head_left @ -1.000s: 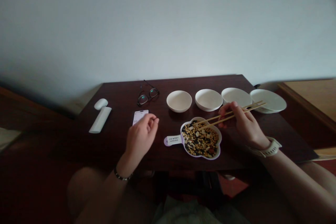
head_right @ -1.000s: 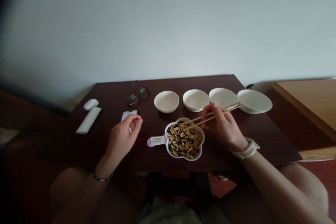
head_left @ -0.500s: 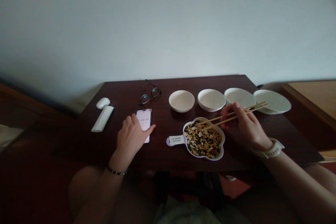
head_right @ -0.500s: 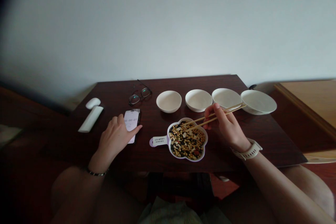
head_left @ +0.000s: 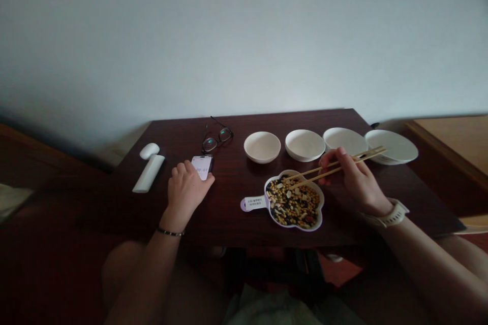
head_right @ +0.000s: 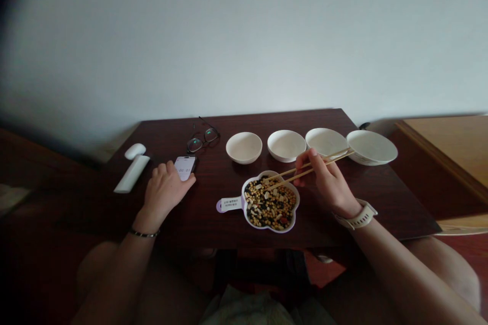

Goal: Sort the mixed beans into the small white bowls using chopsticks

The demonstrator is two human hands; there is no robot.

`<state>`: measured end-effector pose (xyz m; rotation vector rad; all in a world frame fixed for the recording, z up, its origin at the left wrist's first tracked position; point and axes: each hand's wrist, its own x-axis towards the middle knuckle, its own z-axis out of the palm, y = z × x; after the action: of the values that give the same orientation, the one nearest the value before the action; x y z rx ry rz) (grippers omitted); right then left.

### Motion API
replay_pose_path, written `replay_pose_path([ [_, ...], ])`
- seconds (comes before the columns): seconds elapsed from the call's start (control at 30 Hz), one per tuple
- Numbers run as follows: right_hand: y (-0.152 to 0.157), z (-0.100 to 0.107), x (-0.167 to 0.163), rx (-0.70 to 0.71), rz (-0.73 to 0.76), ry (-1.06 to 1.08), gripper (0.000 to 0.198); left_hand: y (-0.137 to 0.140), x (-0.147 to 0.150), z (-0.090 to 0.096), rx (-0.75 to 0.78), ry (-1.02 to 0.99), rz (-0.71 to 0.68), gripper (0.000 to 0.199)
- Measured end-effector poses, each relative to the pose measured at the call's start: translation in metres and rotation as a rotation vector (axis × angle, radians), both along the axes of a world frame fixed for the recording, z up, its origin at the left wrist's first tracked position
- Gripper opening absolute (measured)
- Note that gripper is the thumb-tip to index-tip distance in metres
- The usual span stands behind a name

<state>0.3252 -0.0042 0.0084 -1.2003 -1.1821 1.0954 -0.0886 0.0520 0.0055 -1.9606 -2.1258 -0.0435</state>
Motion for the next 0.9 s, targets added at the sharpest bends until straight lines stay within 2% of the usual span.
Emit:
replay_pose_path([
  [0.13, 0.000, 0.006, 0.000, -0.043, -0.014, 0.048, 0.052, 0.001, -0.009, 0.004, -0.015, -0.022, 0.032, 0.064],
  [0.2, -0.001, 0.008, -0.001, -0.066, -0.003, 0.047, 0.053, -0.004, 0.000, 0.007, 0.125, -0.051, 0.007, 0.064],
  [0.27, -0.001, 0.009, -0.003, -0.079, 0.010, 0.048, 0.054, -0.013, 0.016, 0.009, 0.221, -0.184, -0.118, 0.055],
  [0.3, -0.001, 0.008, -0.003, -0.077, 0.013, 0.049, 0.054, -0.018, 0.026, 0.010, 0.204, -0.309, -0.232, 0.045],
  [0.37, -0.001, 0.005, -0.005, -0.060, 0.020, 0.045, 0.052, -0.030, 0.044, 0.011, 0.071, -0.636, -0.438, 0.031],
  [0.47, -0.001, 0.000, -0.009, -0.042, 0.048, 0.036, 0.051, -0.044, 0.063, 0.011, -0.242, -0.930, -0.566, 0.030],
  [0.53, -0.001, -0.001, -0.012, -0.034, 0.075, 0.025, 0.050, -0.050, 0.069, 0.009, -0.345, -1.005, -0.587, 0.031],
  [0.7, -0.003, 0.002, -0.019, 0.011, 0.092, -0.009, 0.048, -0.056, 0.077, 0.002, -0.359, -1.061, -0.587, 0.027],
  [0.9, -0.001, -0.004, -0.016, 0.055, 0.040, 0.102, 0.047, -0.056, 0.081, -0.002, -0.451, -1.040, -0.625, 0.028],
])
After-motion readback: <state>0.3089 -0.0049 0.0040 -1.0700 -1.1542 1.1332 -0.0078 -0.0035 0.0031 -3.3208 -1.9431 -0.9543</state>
